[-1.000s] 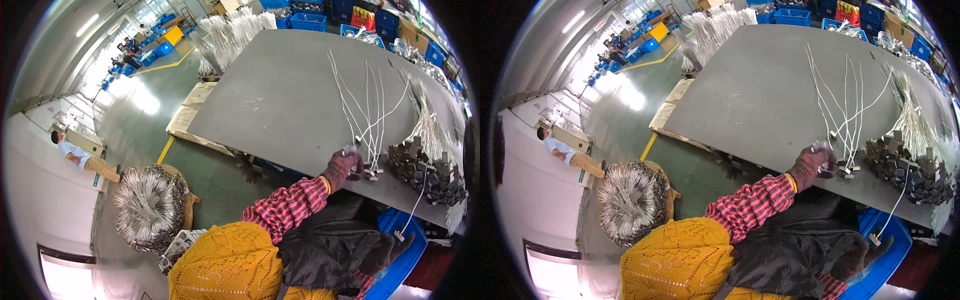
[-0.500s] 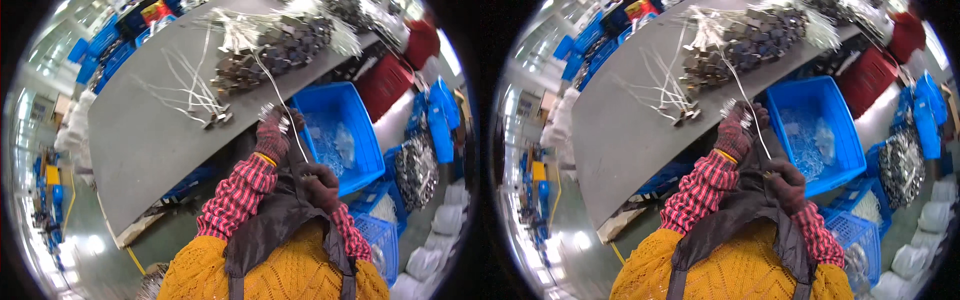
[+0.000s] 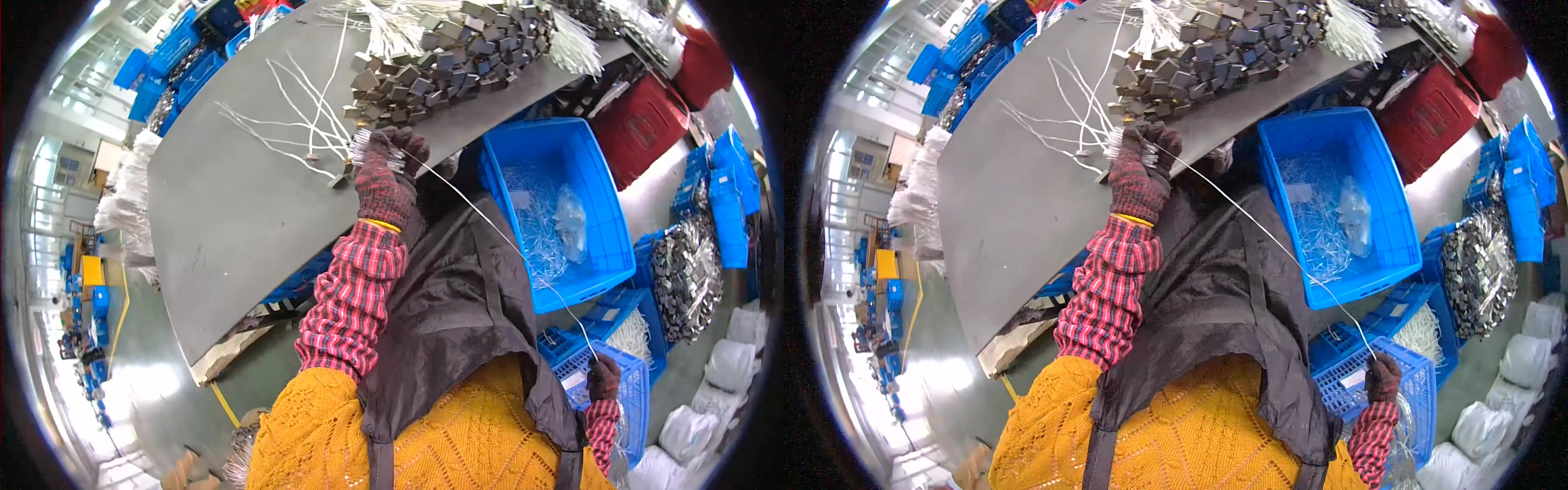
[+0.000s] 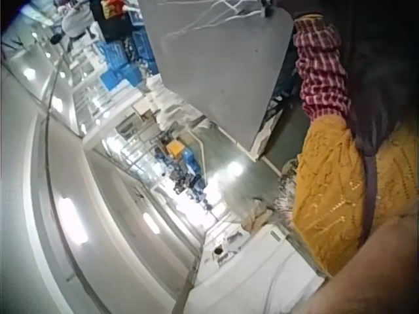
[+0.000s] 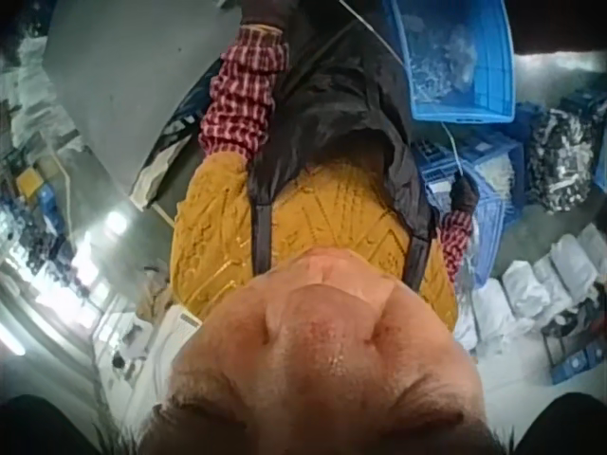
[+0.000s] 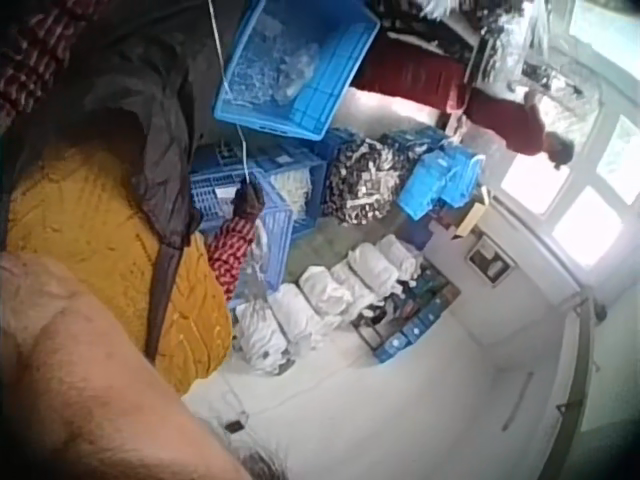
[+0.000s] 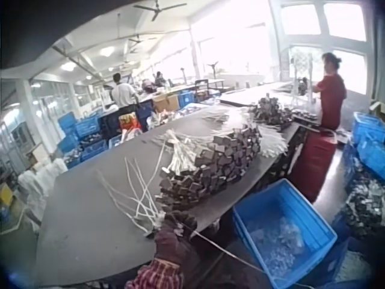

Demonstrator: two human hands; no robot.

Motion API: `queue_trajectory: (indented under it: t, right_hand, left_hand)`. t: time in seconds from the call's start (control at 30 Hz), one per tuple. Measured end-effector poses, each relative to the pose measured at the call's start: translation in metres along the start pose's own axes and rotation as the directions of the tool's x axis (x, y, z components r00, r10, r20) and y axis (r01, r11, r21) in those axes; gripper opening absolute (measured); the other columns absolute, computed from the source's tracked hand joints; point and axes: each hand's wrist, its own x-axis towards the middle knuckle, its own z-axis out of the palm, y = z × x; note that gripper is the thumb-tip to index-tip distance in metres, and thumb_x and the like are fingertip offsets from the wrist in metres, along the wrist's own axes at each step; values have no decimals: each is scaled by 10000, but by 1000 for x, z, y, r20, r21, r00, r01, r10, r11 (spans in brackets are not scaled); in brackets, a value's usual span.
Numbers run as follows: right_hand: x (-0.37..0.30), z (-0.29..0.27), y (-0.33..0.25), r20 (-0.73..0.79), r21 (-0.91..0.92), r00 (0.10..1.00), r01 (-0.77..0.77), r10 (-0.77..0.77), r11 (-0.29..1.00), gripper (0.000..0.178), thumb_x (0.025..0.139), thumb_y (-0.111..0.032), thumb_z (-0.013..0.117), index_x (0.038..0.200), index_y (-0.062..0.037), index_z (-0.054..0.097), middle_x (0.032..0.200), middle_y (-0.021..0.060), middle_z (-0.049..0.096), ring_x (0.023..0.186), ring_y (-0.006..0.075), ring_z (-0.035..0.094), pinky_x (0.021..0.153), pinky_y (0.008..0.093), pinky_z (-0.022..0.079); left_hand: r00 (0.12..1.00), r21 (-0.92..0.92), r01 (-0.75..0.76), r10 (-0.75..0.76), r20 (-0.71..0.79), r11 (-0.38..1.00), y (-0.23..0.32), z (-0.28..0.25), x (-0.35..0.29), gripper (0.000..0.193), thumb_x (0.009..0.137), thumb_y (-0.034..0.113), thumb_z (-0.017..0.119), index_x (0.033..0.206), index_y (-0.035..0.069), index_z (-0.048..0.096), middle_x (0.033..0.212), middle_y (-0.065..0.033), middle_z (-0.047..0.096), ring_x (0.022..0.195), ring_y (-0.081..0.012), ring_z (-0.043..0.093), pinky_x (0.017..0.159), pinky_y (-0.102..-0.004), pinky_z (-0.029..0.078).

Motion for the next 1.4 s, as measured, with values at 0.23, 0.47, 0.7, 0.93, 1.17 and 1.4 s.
queue_trajectory:
  t: [0.23, 0.47, 0.7, 0.93, 1.17, 1.4]
  right_hand:
    - [18, -6, -2, 55, 47, 998, -16, 13, 999, 139, 826, -79, 717, 963, -56, 703, 791, 29, 683, 548, 94, 546, 478, 225, 427]
    - [8, 66, -44, 185, -188, 980, 109, -74, 976, 117, 785, -61, 708, 893, -18, 697, 736, 1, 614, 555, 110, 539, 484, 252, 423]
    - [42, 213, -80, 515, -329, 812, 484, -276, 811, 142, 802, -42, 638, 923, -17, 708, 823, 83, 671, 706, 167, 615, 592, 317, 493]
    - [-15, 395, -156, 741, 176, 640, 104, -201, 979, 383, 874, -47, 629, 1255, -21, 603, 904, 47, 640, 719, 152, 617, 619, 254, 519]
    - [-18, 431, -142, 743, 255, 545, 306, -389, 917, 684, 864, 18, 605, 1490, -75, 346, 1102, 82, 608, 842, 154, 611, 695, 270, 529]
    - [-29, 500, -171, 713, 260, 423, 580, -559, 772, 751, 827, 146, 591, 1494, -85, 332, 1154, 82, 601, 998, 163, 592, 868, 307, 520]
  left_hand:
    - [995, 103, -96, 96, 4, 990, 30, -14, 14, 297, 995, 326, 563, 1046, 39, 618, 988, -144, 681, 901, -307, 682, 800, -454, 611]
    - [998, 37, -64, 64, -7, 997, 29, -10, 7, 274, 994, 297, 564, 1061, 37, 618, 980, -143, 683, 915, -313, 684, 813, -462, 608]
    - [929, 292, -256, 151, 337, 921, 10, -39, -3, 209, 988, 224, 573, 1050, 32, 626, 936, -140, 687, 854, -285, 691, 787, -449, 596]
    - [865, 389, -405, 208, 457, 827, 7, -42, -21, 206, 928, 76, 577, 1111, 28, 659, 1000, -128, 712, 936, -269, 685, 882, -363, 532]
    - [981, 166, -175, 158, 111, 970, 46, -40, 0, 219, 981, 198, 589, 1056, -7, 606, 966, -152, 690, 876, -321, 694, 796, -460, 604]
    - [934, 526, -321, 169, 316, 788, 27, -44, -17, 175, 991, 122, 557, 1021, -38, 623, 998, -196, 678, 881, -310, 689, 824, -419, 593]
